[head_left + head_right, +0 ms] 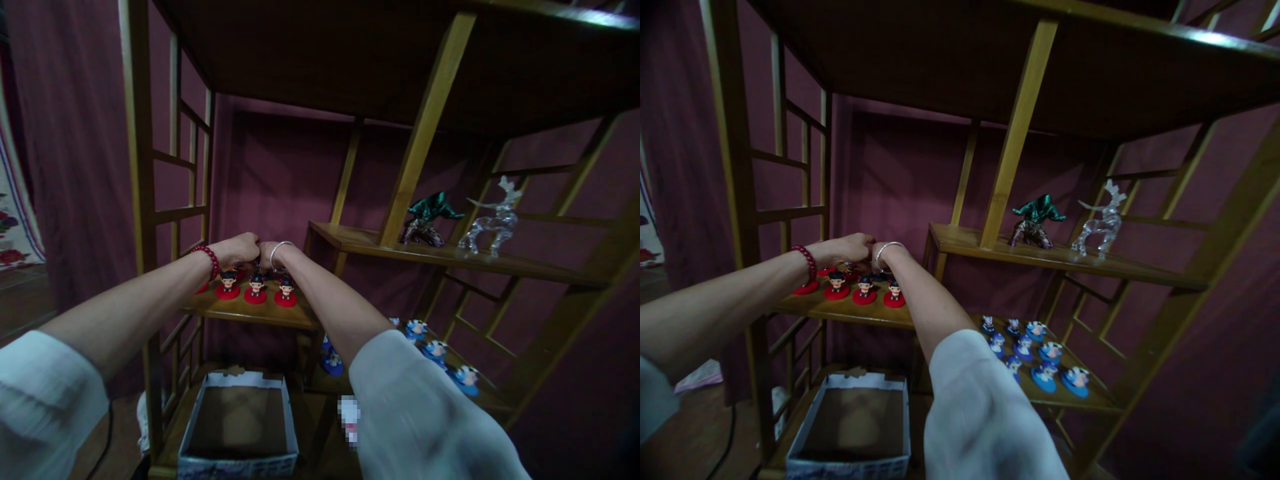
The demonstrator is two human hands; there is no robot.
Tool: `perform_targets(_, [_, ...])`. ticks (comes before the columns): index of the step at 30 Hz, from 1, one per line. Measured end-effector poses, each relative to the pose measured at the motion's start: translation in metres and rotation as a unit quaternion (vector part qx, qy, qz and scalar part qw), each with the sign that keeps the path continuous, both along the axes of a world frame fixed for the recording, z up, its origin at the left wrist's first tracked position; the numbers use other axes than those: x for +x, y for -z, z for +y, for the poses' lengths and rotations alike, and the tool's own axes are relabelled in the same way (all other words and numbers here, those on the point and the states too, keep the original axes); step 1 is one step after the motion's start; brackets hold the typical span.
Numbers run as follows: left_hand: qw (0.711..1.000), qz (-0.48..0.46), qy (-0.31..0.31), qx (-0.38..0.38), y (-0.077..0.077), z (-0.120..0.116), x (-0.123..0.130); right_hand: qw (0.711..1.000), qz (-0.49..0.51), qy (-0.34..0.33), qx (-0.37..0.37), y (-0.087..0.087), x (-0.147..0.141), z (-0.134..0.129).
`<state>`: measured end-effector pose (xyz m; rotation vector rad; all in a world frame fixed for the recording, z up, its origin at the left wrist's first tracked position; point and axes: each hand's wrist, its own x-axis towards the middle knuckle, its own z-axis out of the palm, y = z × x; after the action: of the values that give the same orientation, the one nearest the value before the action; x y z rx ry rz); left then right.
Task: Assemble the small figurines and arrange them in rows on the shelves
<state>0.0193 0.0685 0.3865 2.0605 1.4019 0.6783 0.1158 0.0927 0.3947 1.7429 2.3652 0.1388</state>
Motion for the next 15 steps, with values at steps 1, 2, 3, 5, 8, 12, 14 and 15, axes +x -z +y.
perform_targets(1, [1.000,0.004,0.005,0.000,-0.001,-0.001,0.000,1.000,-0.001,-0.001,-0.003,0.000,-0.001,0.001])
perform_targets(2, [1.000,0.010,0.011,0.002,-0.002,-0.001,-0.001,1.000,-0.003,0.000,-0.005,0.000,-0.001,0.001])
perform_targets(3, [1.000,0.020,0.012,0.008,-0.004,-0.001,-0.002,1.000,-0.006,0.002,-0.006,0.000,-0.001,0.001])
perform_targets(5, [0.998,0.044,0.000,0.040,-0.009,-0.001,-0.006,1.000,-0.009,0.009,-0.005,-0.001,-0.002,0.001])
perform_targets(8, [0.988,0.090,-0.032,0.125,-0.017,0.000,-0.013,1.000,-0.002,0.014,-0.010,-0.003,-0.002,-0.004])
perform_targets(12, [0.961,0.190,-0.038,0.196,-0.021,0.001,-0.024,1.000,-0.005,0.007,-0.010,-0.006,-0.001,-0.011])
perform_targets(14, [0.954,0.232,-0.023,0.190,-0.018,0.003,-0.028,1.000,-0.021,0.003,-0.005,-0.007,-0.001,-0.012])
perform_targets(15, [0.952,0.244,-0.011,0.182,-0.016,0.004,-0.030,1.000,-0.027,0.003,-0.005,-0.008,-0.001,-0.013])
